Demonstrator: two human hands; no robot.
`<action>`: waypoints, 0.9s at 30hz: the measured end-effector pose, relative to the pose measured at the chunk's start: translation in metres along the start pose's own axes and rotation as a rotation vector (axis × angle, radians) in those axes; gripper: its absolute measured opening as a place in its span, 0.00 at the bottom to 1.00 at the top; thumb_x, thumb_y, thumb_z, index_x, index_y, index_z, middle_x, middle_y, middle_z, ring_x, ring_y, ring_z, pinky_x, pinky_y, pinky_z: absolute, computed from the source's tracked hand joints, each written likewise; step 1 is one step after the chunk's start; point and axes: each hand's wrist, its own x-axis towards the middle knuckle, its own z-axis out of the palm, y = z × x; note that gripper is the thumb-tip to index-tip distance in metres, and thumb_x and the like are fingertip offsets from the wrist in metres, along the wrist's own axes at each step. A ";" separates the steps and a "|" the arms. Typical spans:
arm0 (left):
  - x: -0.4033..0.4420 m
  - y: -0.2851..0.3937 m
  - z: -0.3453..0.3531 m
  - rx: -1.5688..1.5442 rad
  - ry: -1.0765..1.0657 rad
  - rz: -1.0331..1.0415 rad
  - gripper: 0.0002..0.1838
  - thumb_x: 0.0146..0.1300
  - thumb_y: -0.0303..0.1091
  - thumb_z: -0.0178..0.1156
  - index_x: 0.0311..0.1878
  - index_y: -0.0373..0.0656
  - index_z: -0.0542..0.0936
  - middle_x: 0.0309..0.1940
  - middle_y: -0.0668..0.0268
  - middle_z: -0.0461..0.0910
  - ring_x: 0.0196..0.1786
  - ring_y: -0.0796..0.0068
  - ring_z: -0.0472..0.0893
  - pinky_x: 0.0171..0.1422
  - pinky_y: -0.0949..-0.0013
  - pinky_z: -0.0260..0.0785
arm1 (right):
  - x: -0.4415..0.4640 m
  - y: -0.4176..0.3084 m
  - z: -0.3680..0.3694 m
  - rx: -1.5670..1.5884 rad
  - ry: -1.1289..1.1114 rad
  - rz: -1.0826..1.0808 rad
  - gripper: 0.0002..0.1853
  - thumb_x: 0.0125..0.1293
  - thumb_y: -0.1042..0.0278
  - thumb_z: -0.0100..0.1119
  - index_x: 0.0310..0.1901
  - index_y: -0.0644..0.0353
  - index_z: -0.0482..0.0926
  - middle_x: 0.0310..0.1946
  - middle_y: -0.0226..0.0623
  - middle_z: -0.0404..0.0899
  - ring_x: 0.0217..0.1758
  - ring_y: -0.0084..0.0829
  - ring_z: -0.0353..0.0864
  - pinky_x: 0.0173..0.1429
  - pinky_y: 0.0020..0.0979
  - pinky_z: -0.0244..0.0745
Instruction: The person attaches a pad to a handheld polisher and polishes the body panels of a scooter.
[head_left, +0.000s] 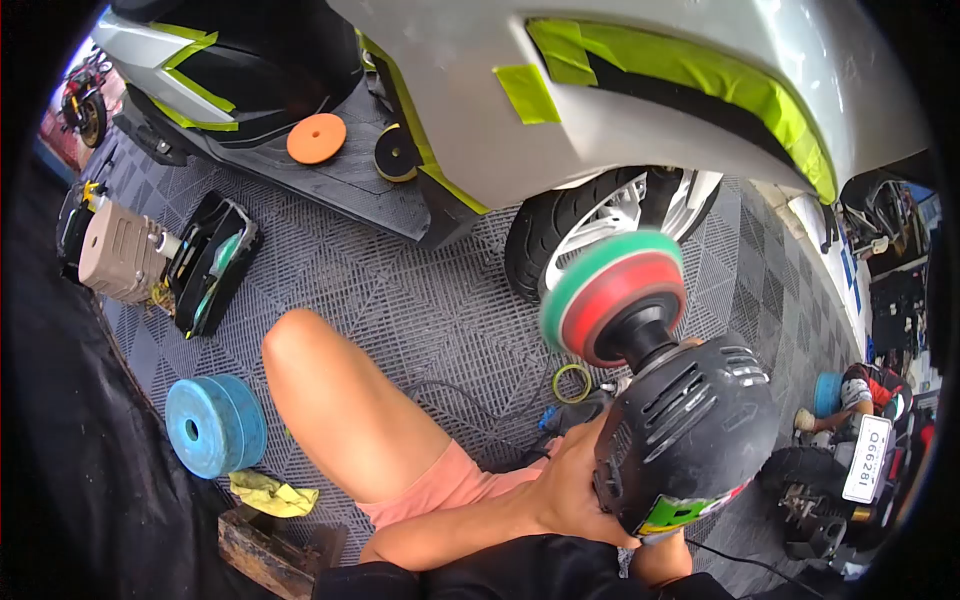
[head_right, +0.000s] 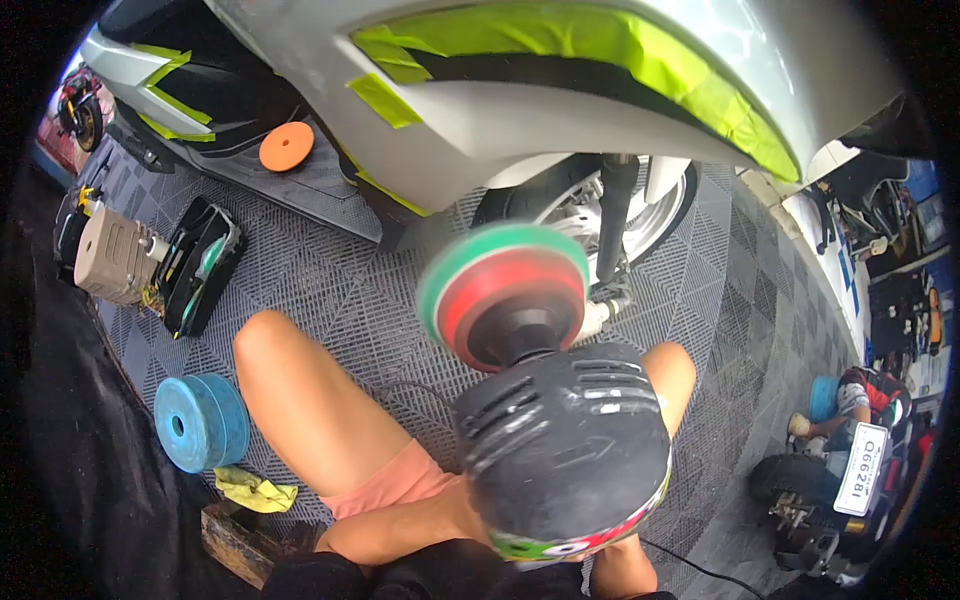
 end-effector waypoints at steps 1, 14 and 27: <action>0.002 0.001 -0.003 0.010 -0.019 0.028 0.47 0.36 0.49 0.76 0.57 0.30 0.68 0.48 0.54 0.78 0.48 0.60 0.80 0.52 0.62 0.71 | -0.004 0.003 0.003 -0.012 0.004 0.003 0.49 0.44 0.48 0.74 0.61 0.74 0.62 0.57 0.47 0.72 0.58 0.38 0.73 0.64 0.38 0.65; 0.018 0.011 -0.015 0.042 -0.023 0.159 0.43 0.31 0.39 0.78 0.53 0.33 0.70 0.40 0.60 0.80 0.43 0.67 0.81 0.50 0.67 0.71 | -0.012 0.011 0.026 -0.079 -0.008 -0.044 0.49 0.47 0.47 0.72 0.62 0.74 0.60 0.59 0.49 0.70 0.60 0.41 0.72 0.66 0.39 0.64; 0.051 0.061 -0.012 0.177 0.054 -0.085 0.38 0.41 0.37 0.73 0.55 0.30 0.68 0.39 0.53 0.82 0.41 0.66 0.84 0.48 0.67 0.74 | 0.031 0.003 0.006 0.029 -0.001 -0.096 0.51 0.47 0.47 0.72 0.64 0.73 0.57 0.60 0.49 0.69 0.61 0.41 0.71 0.67 0.40 0.62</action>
